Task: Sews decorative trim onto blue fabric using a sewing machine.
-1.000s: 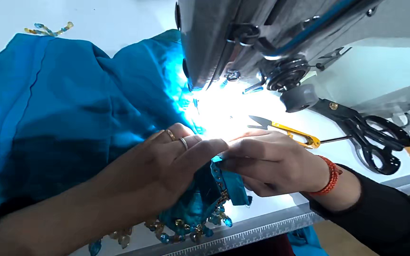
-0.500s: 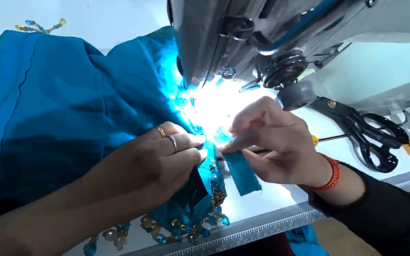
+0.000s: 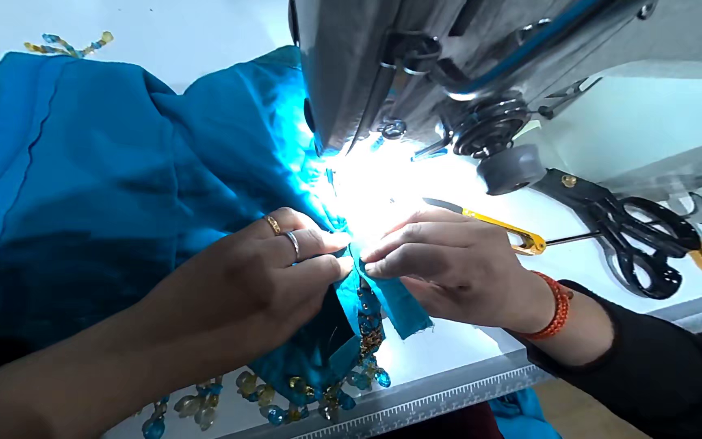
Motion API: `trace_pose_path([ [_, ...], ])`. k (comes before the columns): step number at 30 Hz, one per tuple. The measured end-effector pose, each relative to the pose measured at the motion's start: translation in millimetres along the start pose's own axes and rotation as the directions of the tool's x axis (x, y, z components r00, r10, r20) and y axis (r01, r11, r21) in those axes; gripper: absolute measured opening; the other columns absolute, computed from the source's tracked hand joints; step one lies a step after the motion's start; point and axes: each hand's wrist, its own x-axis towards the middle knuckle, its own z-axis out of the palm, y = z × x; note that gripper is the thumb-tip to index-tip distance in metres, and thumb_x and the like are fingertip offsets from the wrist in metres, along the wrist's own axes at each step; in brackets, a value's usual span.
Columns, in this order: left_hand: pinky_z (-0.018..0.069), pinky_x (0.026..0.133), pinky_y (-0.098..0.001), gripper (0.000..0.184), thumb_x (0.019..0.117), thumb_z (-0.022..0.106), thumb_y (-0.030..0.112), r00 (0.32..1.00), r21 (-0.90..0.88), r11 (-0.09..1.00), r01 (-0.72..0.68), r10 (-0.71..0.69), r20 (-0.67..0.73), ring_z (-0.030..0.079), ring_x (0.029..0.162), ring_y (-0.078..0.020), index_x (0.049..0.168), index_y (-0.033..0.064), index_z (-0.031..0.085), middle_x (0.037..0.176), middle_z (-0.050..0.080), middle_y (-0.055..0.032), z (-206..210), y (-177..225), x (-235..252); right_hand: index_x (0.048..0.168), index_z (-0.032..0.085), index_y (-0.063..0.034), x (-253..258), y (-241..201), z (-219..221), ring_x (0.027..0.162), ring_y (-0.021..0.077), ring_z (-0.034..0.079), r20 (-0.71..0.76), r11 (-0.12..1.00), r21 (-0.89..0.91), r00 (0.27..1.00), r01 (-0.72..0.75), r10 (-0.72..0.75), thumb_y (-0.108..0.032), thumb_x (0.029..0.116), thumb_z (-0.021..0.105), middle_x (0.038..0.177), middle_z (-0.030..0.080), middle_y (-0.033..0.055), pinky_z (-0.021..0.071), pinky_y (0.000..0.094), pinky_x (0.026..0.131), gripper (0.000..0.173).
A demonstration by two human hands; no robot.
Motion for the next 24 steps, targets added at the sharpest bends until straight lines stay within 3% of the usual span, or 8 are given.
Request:
trace_pose_path([
  [9,0.0502,0.097,-0.0269,0.029,0.0984,0.052,0.017,1.0,0.007,1.0,0.014,-0.014,-0.003,0.065,0.112,-0.019,0.108,0.0142,0.079,0.113,0.073,-0.0047,0.2,-0.4,-0.8,0.093,0.079,-0.008,1.7,-0.4,-0.6,0.092,0.0136,0.069,-0.018,0.999,0.02,0.999,-0.028,0.028,-0.007,0.0905,0.061,0.09,0.076,0.0036,0.054,0.0238,0.083,0.018],
  [13,0.0499,0.09,-0.0259,0.03,0.0982,0.051,0.021,0.999,0.017,0.999,0.044,-0.044,-0.012,0.065,0.103,-0.0162,0.115,0.0141,0.075,0.104,0.073,-0.0009,0.8,2.1,0.4,0.094,0.08,-0.0086,1.7,-0.7,0.0,0.092,0.0137,0.069,0.007,0.999,0.016,1.0,-0.03,0.03,-0.008,0.0895,0.061,0.093,0.077,0.0033,0.0539,0.0245,0.084,0.019],
  [16,0.0491,0.089,-0.028,0.035,0.0991,0.05,0.015,1.0,0.036,0.999,0.008,-0.009,0.016,0.063,0.104,-0.0193,0.124,0.0113,0.074,0.111,0.072,-0.0042,-0.3,2.0,0.6,0.098,0.079,-0.0085,0.0,1.2,-2.1,0.096,0.0168,0.068,0.069,0.999,-0.015,0.997,0.041,-0.04,-0.012,0.091,0.059,0.098,0.075,0.004,0.0531,0.0278,0.085,0.022],
  [19,0.0498,0.096,-0.0297,0.036,0.0994,0.048,0.014,0.999,0.065,0.997,-0.032,0.029,0.043,0.064,0.11,-0.0216,0.124,0.0098,0.074,0.115,0.072,-0.0062,-1.4,1.0,1.1,0.101,0.079,-0.0068,-2.7,0.7,-4.7,0.098,0.0207,0.067,0.09,0.989,-0.03,0.986,0.143,-0.14,-0.013,0.093,0.056,0.103,0.075,0.0076,0.053,0.0319,0.082,0.025],
  [24,0.0485,0.098,-0.0308,0.037,0.0998,0.048,0.013,0.999,0.05,0.998,-0.037,0.035,0.033,0.064,0.11,-0.0226,0.126,0.0081,0.073,0.115,0.071,-0.0077,-0.8,1.0,1.4,0.095,0.078,-0.0077,-4.9,-0.5,-6.1,0.088,0.0165,0.067,0.089,0.959,0.144,0.962,0.245,-0.259,-0.015,0.0965,0.058,0.091,0.074,0.0064,0.0527,0.0277,0.074,0.021],
])
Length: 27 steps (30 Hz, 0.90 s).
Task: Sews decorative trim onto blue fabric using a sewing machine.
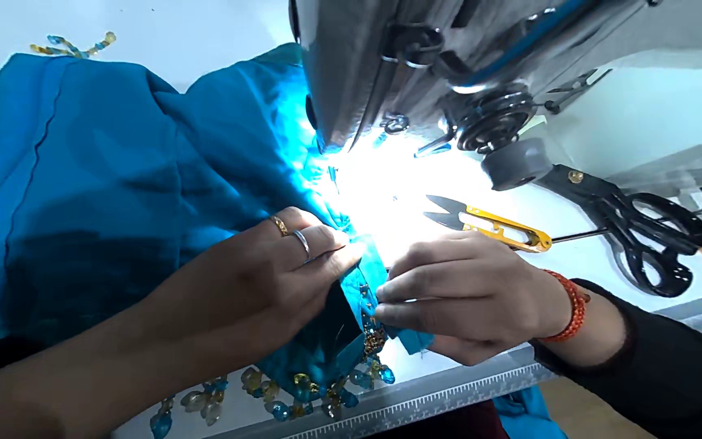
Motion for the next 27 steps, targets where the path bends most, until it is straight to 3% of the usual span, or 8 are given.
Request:
trace_pose_path([
  [8,0.0498,0.095,-0.0303,0.036,0.1003,0.048,0.016,1.0,0.0,1.0,0.024,-0.024,0.001,0.063,0.111,-0.0236,0.125,0.0099,0.074,0.115,0.071,-0.0075,0.0,1.5,-0.3,0.09,0.076,-0.0033,-0.8,-6.1,0.4,0.085,0.0174,0.069,-0.02,0.998,0.044,0.999,0.038,-0.037,-0.01,0.0978,0.058,0.085,0.074,0.0083,0.0554,0.0291,0.075,0.021],
  [13,0.0486,0.098,-0.0295,0.036,0.1007,0.047,0.015,1.0,0.001,1.0,0.014,-0.014,0.008,0.063,0.112,-0.0229,0.124,0.0097,0.074,0.117,0.071,-0.0069,0.2,0.2,0.3,0.086,0.077,-0.0054,-0.8,-6.2,3.1,0.083,0.0169,0.067,0.002,0.998,0.028,0.998,0.064,-0.064,-0.011,0.0971,0.059,0.083,0.073,0.0058,0.0513,0.0297,0.07,0.022],
  [16,0.0491,0.097,-0.0304,0.037,0.1,0.047,0.014,1.0,0.006,1.0,0.008,-0.008,0.006,0.064,0.112,-0.0231,0.124,0.0097,0.074,0.117,0.071,-0.0072,0.3,0.4,0.5,0.087,0.079,-0.0065,-0.3,-4.5,2.3,0.084,0.0156,0.067,0.001,0.996,0.086,0.999,0.033,-0.033,-0.025,0.099,0.061,0.083,0.073,0.0042,0.0508,0.029,0.071,0.029],
  [19,0.0483,0.099,-0.0316,0.037,0.1007,0.046,0.013,1.0,0.006,1.0,-0.002,0.002,0.014,0.064,0.111,-0.0231,0.126,0.0083,0.073,0.117,0.071,-0.0073,-0.2,0.1,0.5,0.092,0.079,-0.007,0.2,-5.4,-3.0,0.096,0.0134,0.068,-0.061,0.982,0.149,0.99,-0.113,0.123,-0.042,0.1,0.059,0.092,0.075,0.0033,0.0539,0.0291,0.085,0.042],
  [21,0.0489,0.099,-0.0316,0.036,0.1006,0.046,0.013,1.0,0.007,1.0,-0.004,0.004,0.01,0.064,0.112,-0.0232,0.125,0.0081,0.073,0.117,0.071,-0.0076,0.4,0.4,0.7,0.095,0.079,-0.0064,1.5,-3.4,-4.8,0.104,0.0145,0.069,-0.097,0.979,0.061,0.975,-0.196,0.201,-0.032,0.1019,0.054,0.099,0.076,0.0051,0.0545,0.0305,0.092,0.036],
  [23,0.0492,0.098,-0.0318,0.036,0.0999,0.047,0.014,1.0,0.01,1.0,0.0,0.0,0.008,0.064,0.112,-0.0239,0.125,0.0085,0.073,0.117,0.071,-0.0084,0.3,1.0,0.2,0.098,0.078,-0.0077,1.9,-0.3,-1.9,0.107,0.0157,0.069,-0.061,0.97,-0.064,0.971,-0.236,0.233,-0.02,0.0989,0.055,0.106,0.076,0.0052,0.0536,0.0306,0.092,0.027],
  [27,0.0494,0.095,-0.0324,0.038,0.1006,0.046,0.015,1.0,0.012,1.0,0.017,-0.017,0.012,0.063,0.113,-0.025,0.127,0.0101,0.073,0.127,0.068,-0.0106,0.9,1.8,-1.0,0.099,0.079,-0.0078,1.2,0.9,0.8,0.109,0.0187,0.068,0.013,0.97,-0.144,0.98,-0.197,0.2,-0.018,0.0983,0.057,0.11,0.075,0.0064,0.0544,0.0322,0.092,0.024],
])
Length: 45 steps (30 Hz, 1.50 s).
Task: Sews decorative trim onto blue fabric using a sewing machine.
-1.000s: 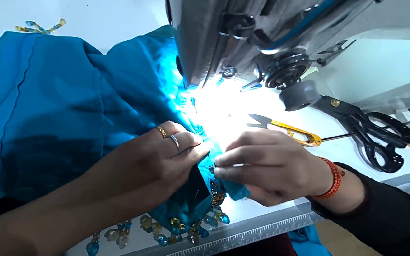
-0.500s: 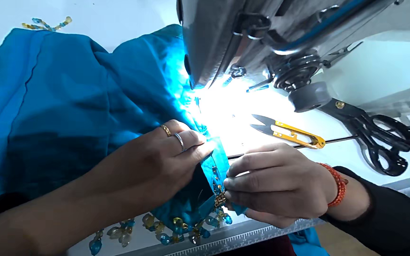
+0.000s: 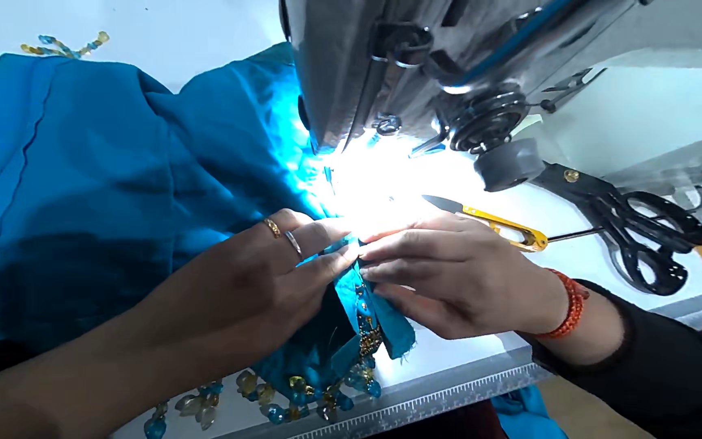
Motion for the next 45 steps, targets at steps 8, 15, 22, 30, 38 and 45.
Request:
trace_pose_path([
  [8,0.0451,0.097,-0.0318,0.038,0.0987,0.046,0.018,0.996,-0.023,0.997,0.078,-0.079,-0.037,0.063,0.11,-0.0234,0.119,0.0116,0.077,0.12,0.073,-0.0083,2,-4,2,0.109,0.076,-0.0066,5,-4,2,0.108,0.0201,0.068,0.022,0.995,-0.1,1.0,-0.01,0.012,-0.02,0.1011,0.052,0.11,0.074,0.0072,0.0524,0.0339,0.09,0.028],
  [15,0.0462,0.103,-0.0332,0.035,0.0986,0.049,0.019,0.992,-0.069,0.993,0.099,-0.104,-0.074,0.064,0.115,-0.0263,0.118,0.01,0.077,0.119,0.073,-0.0113,3,-28,7,0.116,0.073,-0.005,12,0,3,0.092,0.0188,0.068,0.036,0.978,-0.181,0.993,-0.101,0.109,-0.026,0.1002,0.05,0.109,0.074,0.0094,0.0508,0.0334,0.073,0.035],
  [22,0.0488,0.099,-0.0297,0.027,0.0961,0.055,0.019,0.988,-0.036,0.997,0.072,-0.076,-0.133,0.067,0.113,-0.0245,0.099,0.0087,0.079,0.112,0.075,-0.0134,3,-42,13,0.117,0.074,-0.0062,17,7,4,0.087,0.0209,0.067,0.03,0.969,-0.194,0.986,-0.155,0.164,-0.029,0.0969,0.051,0.105,0.073,0.0088,0.0504,0.0368,0.07,0.038],
  [30,0.0501,0.097,-0.0293,0.025,0.0964,0.055,0.019,0.984,-0.038,0.997,0.072,-0.077,-0.162,0.069,0.109,-0.0226,0.097,0.0089,0.078,0.104,0.076,-0.011,3,-43,13,0.114,0.074,-0.0066,19,10,6,0.08,0.0177,0.064,0.01,0.97,-0.188,0.987,-0.153,0.158,-0.028,0.096,0.052,0.098,0.072,0.0064,0.0479,0.0337,0.066,0.036],
  [38,0.0508,0.097,-0.0313,0.024,0.0941,0.055,0.019,0.982,-0.042,0.995,0.089,-0.094,-0.162,0.07,0.108,-0.0241,0.093,0.007,0.075,0.104,0.077,-0.0113,4,-48,18,0.111,0.074,-0.0058,21,18,6,0.075,0.0181,0.064,-0.008,0.972,-0.17,0.987,-0.16,0.161,-0.027,0.0962,0.05,0.085,0.07,0.0056,0.0479,0.0338,0.064,0.036],
  [45,0.0503,0.097,-0.0305,0.024,0.0933,0.054,0.02,0.983,-0.035,0.993,0.112,-0.116,-0.141,0.07,0.11,-0.0222,0.094,0.0084,0.075,0.107,0.076,-0.0092,3,-49,20,0.111,0.075,-0.0047,22,18,6,0.08,0.0188,0.067,-0.016,0.973,-0.163,0.986,-0.166,0.166,-0.027,0.0959,0.051,0.091,0.072,0.0073,0.0509,0.0345,0.07,0.036],
])
